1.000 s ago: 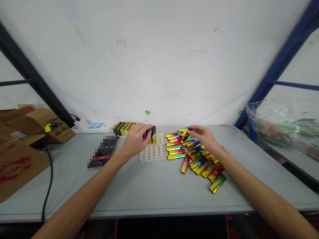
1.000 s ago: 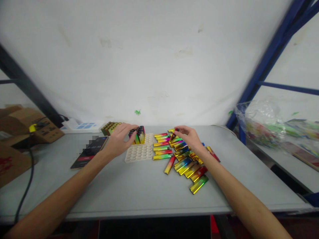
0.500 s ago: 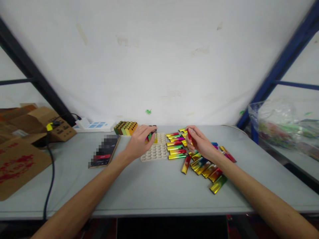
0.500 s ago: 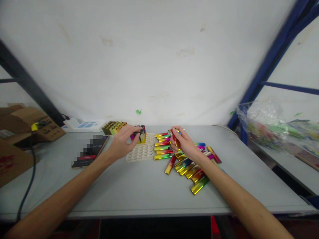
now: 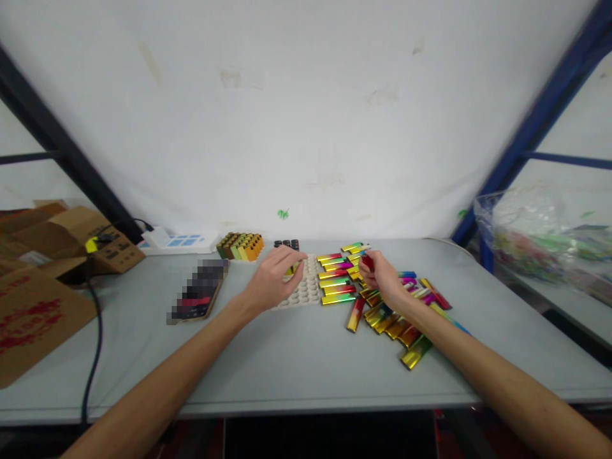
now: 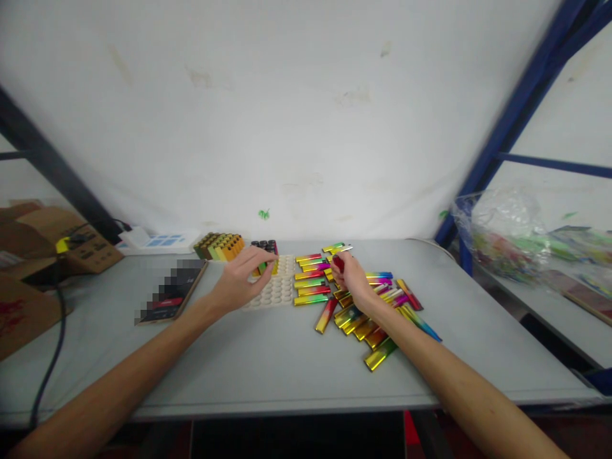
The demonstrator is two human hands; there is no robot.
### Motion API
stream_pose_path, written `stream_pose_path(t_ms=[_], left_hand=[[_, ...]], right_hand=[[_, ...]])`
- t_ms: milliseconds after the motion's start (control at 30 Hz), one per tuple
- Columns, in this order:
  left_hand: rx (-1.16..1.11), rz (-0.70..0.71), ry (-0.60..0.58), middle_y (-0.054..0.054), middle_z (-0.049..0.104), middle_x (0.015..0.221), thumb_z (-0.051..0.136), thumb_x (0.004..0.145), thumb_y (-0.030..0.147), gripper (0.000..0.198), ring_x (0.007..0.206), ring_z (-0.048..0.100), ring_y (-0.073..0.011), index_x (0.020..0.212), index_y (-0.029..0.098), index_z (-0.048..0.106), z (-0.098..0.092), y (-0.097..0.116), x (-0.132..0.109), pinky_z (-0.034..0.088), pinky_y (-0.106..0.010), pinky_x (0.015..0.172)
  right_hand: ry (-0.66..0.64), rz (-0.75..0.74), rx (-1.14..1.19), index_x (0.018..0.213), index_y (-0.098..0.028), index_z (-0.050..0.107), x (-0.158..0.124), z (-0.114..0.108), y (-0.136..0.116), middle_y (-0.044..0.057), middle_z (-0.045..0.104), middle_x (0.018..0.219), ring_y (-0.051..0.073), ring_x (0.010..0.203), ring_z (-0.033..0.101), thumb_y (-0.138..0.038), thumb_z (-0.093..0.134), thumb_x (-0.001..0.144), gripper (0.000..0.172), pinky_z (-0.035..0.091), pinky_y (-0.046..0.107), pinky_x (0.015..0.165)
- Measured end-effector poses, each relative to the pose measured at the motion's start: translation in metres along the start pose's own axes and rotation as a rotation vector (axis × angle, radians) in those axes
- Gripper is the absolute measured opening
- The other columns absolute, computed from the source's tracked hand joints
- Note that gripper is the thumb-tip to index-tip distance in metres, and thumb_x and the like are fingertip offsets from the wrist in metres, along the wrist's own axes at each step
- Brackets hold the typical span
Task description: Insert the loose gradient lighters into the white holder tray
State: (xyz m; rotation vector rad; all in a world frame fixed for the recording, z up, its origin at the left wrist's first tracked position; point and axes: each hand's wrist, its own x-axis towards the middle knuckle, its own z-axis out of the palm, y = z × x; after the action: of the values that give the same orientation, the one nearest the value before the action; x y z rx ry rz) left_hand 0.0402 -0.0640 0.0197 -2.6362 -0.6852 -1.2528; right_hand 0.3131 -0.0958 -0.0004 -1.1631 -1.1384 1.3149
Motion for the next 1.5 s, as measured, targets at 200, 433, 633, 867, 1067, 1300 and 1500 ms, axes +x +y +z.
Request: stream_pose_path(t_ms=[200, 433, 633, 867, 1067, 1300, 1500], left_hand=[[0.003, -0.013, -0.011, -0.009, 0.072, 0.097, 0.054, 0.097, 0.016, 0.015, 0.093, 0.066, -0.0210, 0.106, 0.018, 0.065, 0.000, -0.001, -0.001, 0.054, -0.039, 0.088], [0.002, -0.020, -0.021, -0.008, 0.072, 0.097, 0.053, 0.097, 0.017, 0.015, 0.092, 0.066, -0.0210, 0.106, 0.019, 0.066, -0.001, 0.000, 0.000, 0.054, -0.038, 0.087], [0.012, -0.011, -0.027, -0.008, 0.071, 0.092, 0.053, 0.098, 0.018, 0.014, 0.087, 0.066, -0.0201, 0.104, 0.017, 0.066, -0.001, 0.000, -0.001, 0.054, -0.035, 0.082], [-0.047, -0.026, -0.049, -0.007, 0.071, 0.092, 0.056, 0.099, 0.021, 0.011, 0.087, 0.067, -0.0192, 0.101, 0.018, 0.066, -0.002, 0.003, -0.001, 0.055, -0.033, 0.082], [-0.163, 0.005, -0.097, -0.008, 0.073, 0.100, 0.066, 0.097, 0.032, 0.021, 0.094, 0.068, -0.0200, 0.112, 0.017, 0.067, -0.001, 0.010, -0.001, 0.056, -0.034, 0.085], [-0.266, 0.060, -0.119, -0.009, 0.073, 0.103, 0.066, 0.097, 0.025, 0.023, 0.097, 0.069, -0.0187, 0.119, 0.018, 0.068, 0.013, 0.022, -0.002, 0.058, -0.032, 0.087], [-0.090, 0.016, 0.019, -0.008, 0.067, 0.103, 0.067, 0.095, 0.023, 0.017, 0.097, 0.063, -0.0198, 0.111, 0.022, 0.073, 0.006, 0.020, 0.002, 0.056, -0.034, 0.085]], right_hand=[[-0.025, -0.018, 0.038, 0.064, -0.024, 0.038, 0.003, -0.004, -0.003, -0.009, 0.020, 0.055, 0.008, 0.043, 0.012, -0.051, 0.044, 0.089, 0.037, 0.010, 0.022, 0.040], [-0.108, -0.130, 0.055, 0.096, -0.024, 0.056, 0.000, -0.003, 0.000, -0.008, 0.041, 0.064, 0.009, 0.046, 0.034, -0.066, 0.059, 0.089, 0.042, 0.025, 0.020, 0.041], [-0.072, -0.385, -0.395, 0.078, -0.021, 0.063, -0.005, 0.000, -0.006, 0.001, 0.059, 0.080, 0.018, 0.078, 0.055, -0.059, 0.061, 0.092, 0.041, 0.047, 0.029, 0.071], [-0.088, -0.320, -0.266, 0.089, -0.020, 0.065, -0.015, 0.006, -0.012, -0.002, 0.056, 0.064, 0.014, 0.059, 0.050, -0.060, 0.064, 0.090, 0.040, 0.042, 0.028, 0.057], [-0.215, -0.291, -0.173, 0.097, -0.020, 0.068, -0.017, 0.008, -0.008, 0.001, 0.071, 0.081, 0.013, 0.065, 0.061, -0.051, 0.075, 0.086, 0.034, 0.050, 0.027, 0.062], [-0.387, -0.250, -0.083, 0.103, -0.022, 0.067, -0.019, 0.016, 0.005, 0.003, 0.074, 0.096, 0.016, 0.084, 0.071, -0.040, 0.080, 0.084, 0.029, 0.058, 0.030, 0.077], [-0.315, -0.360, -0.301, 0.120, -0.024, 0.060, -0.017, 0.012, 0.004, 0.004, 0.075, 0.099, 0.018, 0.084, 0.071, -0.044, 0.075, 0.088, 0.041, 0.058, 0.033, 0.074]])
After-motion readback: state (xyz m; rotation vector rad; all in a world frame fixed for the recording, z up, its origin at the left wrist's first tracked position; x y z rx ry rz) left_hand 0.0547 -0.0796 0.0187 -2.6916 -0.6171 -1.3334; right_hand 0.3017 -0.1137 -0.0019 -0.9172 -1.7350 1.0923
